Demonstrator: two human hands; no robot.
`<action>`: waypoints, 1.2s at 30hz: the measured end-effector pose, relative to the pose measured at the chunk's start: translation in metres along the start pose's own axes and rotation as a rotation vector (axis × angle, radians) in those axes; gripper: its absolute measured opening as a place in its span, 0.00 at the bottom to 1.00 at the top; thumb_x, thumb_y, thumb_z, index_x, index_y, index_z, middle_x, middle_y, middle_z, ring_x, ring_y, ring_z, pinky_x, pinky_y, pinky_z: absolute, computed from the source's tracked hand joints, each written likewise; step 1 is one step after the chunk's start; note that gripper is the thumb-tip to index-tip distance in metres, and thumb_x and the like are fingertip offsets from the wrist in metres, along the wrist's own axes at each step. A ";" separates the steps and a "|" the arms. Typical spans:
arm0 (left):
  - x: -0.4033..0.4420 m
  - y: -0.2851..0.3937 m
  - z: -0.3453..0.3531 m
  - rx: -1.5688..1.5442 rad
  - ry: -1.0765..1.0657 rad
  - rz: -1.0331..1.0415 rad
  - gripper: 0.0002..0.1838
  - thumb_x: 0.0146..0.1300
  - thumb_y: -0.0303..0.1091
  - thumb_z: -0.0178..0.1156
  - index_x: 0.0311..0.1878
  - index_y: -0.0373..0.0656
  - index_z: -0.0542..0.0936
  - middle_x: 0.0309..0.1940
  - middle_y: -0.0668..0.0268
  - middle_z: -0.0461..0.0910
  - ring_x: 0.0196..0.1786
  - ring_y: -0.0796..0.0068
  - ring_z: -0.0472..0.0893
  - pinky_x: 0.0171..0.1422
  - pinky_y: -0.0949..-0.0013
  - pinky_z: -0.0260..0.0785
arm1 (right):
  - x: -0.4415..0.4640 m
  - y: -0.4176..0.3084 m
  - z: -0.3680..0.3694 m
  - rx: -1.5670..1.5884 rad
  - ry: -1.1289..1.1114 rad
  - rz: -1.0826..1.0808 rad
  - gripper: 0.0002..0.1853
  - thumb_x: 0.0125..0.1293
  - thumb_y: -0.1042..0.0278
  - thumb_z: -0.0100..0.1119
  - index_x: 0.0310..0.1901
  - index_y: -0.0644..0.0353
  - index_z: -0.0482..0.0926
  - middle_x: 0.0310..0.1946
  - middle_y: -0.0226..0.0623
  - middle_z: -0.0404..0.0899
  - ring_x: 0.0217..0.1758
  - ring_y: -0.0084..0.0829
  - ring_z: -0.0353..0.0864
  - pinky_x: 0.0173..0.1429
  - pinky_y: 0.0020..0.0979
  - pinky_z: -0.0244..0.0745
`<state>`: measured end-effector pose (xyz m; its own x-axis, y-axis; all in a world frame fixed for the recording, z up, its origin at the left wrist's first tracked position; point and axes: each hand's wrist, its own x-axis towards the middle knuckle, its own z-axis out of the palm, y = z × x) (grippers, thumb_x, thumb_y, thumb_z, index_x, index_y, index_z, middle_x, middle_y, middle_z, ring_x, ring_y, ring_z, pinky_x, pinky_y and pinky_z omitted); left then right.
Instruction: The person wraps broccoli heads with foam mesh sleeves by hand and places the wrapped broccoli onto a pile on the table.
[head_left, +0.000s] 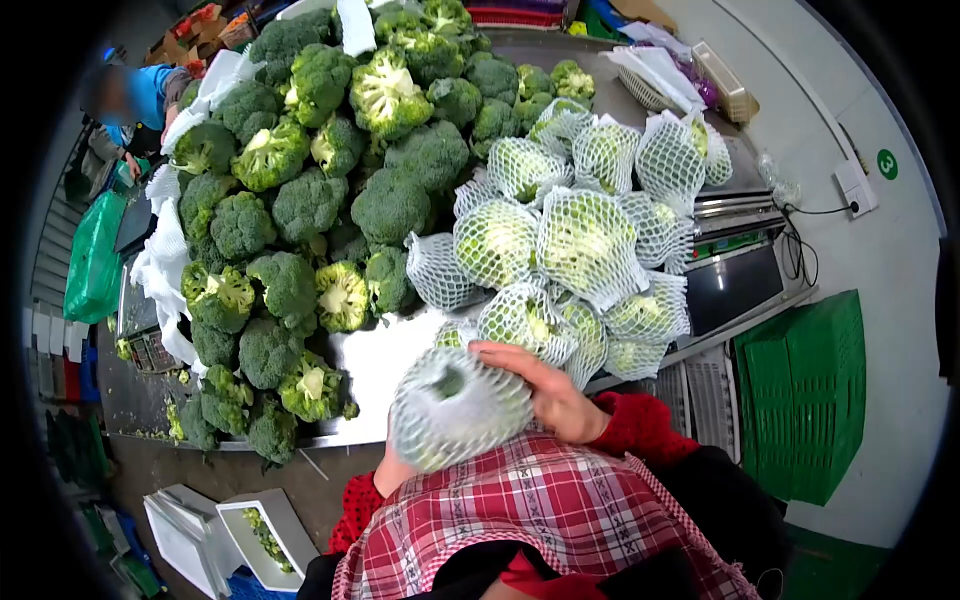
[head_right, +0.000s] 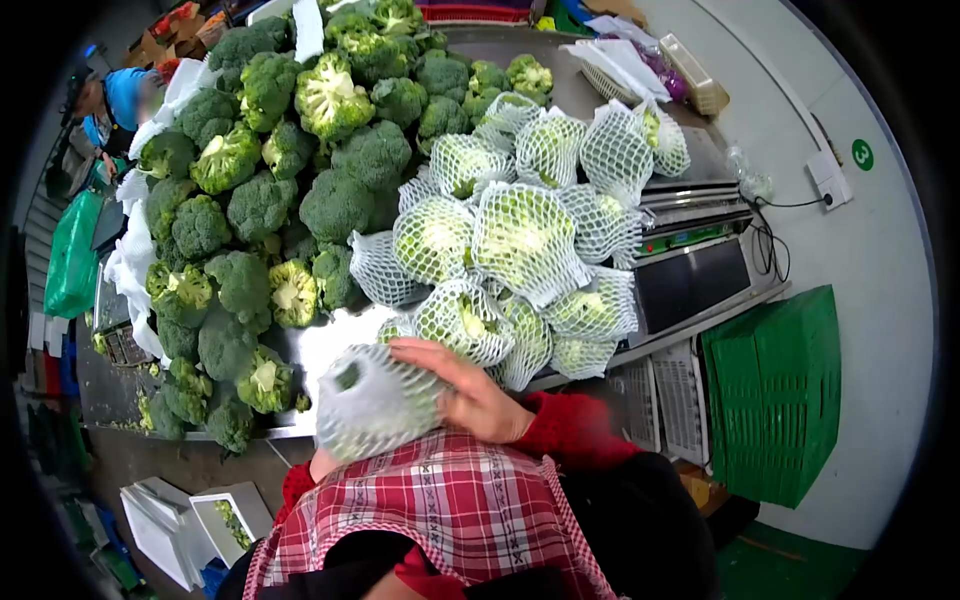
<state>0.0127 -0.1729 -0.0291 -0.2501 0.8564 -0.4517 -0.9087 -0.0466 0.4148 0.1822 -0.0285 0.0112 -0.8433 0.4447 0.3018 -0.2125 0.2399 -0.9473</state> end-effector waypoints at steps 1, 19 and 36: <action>0.015 -0.002 0.011 0.016 0.016 0.036 0.21 0.65 0.34 0.46 0.57 0.32 0.71 0.51 0.54 0.78 0.49 0.63 0.80 0.53 0.62 0.76 | 0.003 -0.009 0.003 -0.012 0.083 -0.079 0.42 0.53 0.58 0.69 0.66 0.65 0.59 0.61 0.51 0.65 0.60 0.42 0.71 0.66 0.36 0.65; 0.128 0.214 0.055 1.393 0.582 1.553 0.17 0.53 0.38 0.63 0.43 0.37 0.78 0.40 0.55 0.79 0.41 0.59 0.80 0.46 0.62 0.72 | 0.109 -0.051 -0.230 -1.470 0.822 0.182 0.20 0.60 0.54 0.60 0.48 0.59 0.77 0.29 0.39 0.79 0.30 0.37 0.78 0.35 0.37 0.71; 0.050 0.276 0.140 1.933 -0.347 1.352 0.09 0.49 0.28 0.62 0.36 0.40 0.77 0.26 0.58 0.76 0.25 0.58 0.77 0.29 0.63 0.71 | 0.267 -0.070 0.016 -0.816 0.237 -0.790 0.28 0.50 0.70 0.68 0.55 0.61 0.73 0.48 0.45 0.74 0.46 0.46 0.75 0.49 0.40 0.72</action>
<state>-0.2041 -0.0707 0.1734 0.0276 0.8004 0.5988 0.9141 -0.2626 0.3089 -0.0365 0.0594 0.1561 -0.4854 0.0523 0.8727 -0.1841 0.9697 -0.1605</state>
